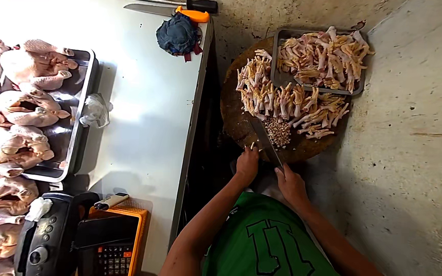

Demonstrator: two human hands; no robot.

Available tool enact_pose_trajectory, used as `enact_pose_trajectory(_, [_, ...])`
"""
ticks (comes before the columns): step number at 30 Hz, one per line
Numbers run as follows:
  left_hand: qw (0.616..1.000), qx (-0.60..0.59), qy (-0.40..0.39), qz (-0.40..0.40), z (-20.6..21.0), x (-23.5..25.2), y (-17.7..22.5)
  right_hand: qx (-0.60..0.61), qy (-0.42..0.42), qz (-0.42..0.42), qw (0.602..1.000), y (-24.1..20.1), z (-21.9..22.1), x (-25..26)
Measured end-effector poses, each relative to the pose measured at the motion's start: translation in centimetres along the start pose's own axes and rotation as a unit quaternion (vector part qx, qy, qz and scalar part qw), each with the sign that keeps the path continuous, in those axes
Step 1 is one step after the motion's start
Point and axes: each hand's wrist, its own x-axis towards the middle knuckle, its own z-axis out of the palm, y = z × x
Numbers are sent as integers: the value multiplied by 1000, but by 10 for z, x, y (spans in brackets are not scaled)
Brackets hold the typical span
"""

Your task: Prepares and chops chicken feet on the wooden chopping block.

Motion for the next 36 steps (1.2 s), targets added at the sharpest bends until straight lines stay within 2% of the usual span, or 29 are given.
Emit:
enact_pose_trajectory(1, [1000, -10, 1, -7, 3, 1, 0, 13, 19, -13, 1000, 4, 8, 0])
enact_pose_trajectory(3, [999, -42, 13, -18, 10, 1, -4, -5, -25, 14, 1000, 10, 23, 7])
enact_pose_trajectory(5, [986, -146, 83, -20, 16, -3, -16, -3, -54, 45, 998, 14, 28, 18])
enact_pose_trajectory(7, [923, -337, 188, -14, 28, -5, -32, 26, -65, 60, 996, 20, 23, 24])
enact_pose_trajectory(9, [843, -495, 209, -32, 39, -2, -43, 37, -51, 52, 997, 22, 19, 22])
enact_pose_trajectory(10, [811, -543, 213, -43, 43, 3, -47, 36, -37, 38, 998, 21, 18, 18])
enact_pose_trajectory(12, [785, -575, 220, -64, 50, 12, -52, 33, 2, -1, 999, 20, 23, 10])
enact_pose_trajectory(13, [786, -572, 224, -75, 51, 15, -53, 22, 13, -15, 1000, 20, 27, 10])
enact_pose_trajectory(16, [800, -550, 222, -95, 50, 15, -50, -36, -40, 20, 998, 11, 21, 13])
enact_pose_trajectory(20, [811, -534, 221, -91, 48, 15, -50, -35, 5, -26, 999, 3, 18, 5])
enact_pose_trajectory(23, [824, -514, 223, -85, 48, 14, -48, -74, -52, 0, 996, 6, 22, 18])
enact_pose_trajectory(26, [820, -514, 238, -87, 49, 13, -45, -62, -57, 10, 996, 4, 16, 16])
enact_pose_trajectory(28, [805, -529, 251, -99, 48, 16, -41, -27, -17, -8, 999, 4, 9, 5])
enact_pose_trajectory(31, [790, -543, 258, -123, 50, 19, -35, 20, 90, -97, 991, 17, 9, -19])
enact_pose_trajectory(33, [787, -543, 264, -128, 50, 19, -34, 17, 128, -143, 981, 32, 17, -25])
enact_pose_trajectory(34, [788, -541, 264, -128, 50, 19, -34, 1, 116, -143, 983, 40, 21, -26])
enact_pose_trajectory(36, [793, -535, 261, -128, 49, 19, -33, -56, 3, -66, 996, 48, 20, -22])
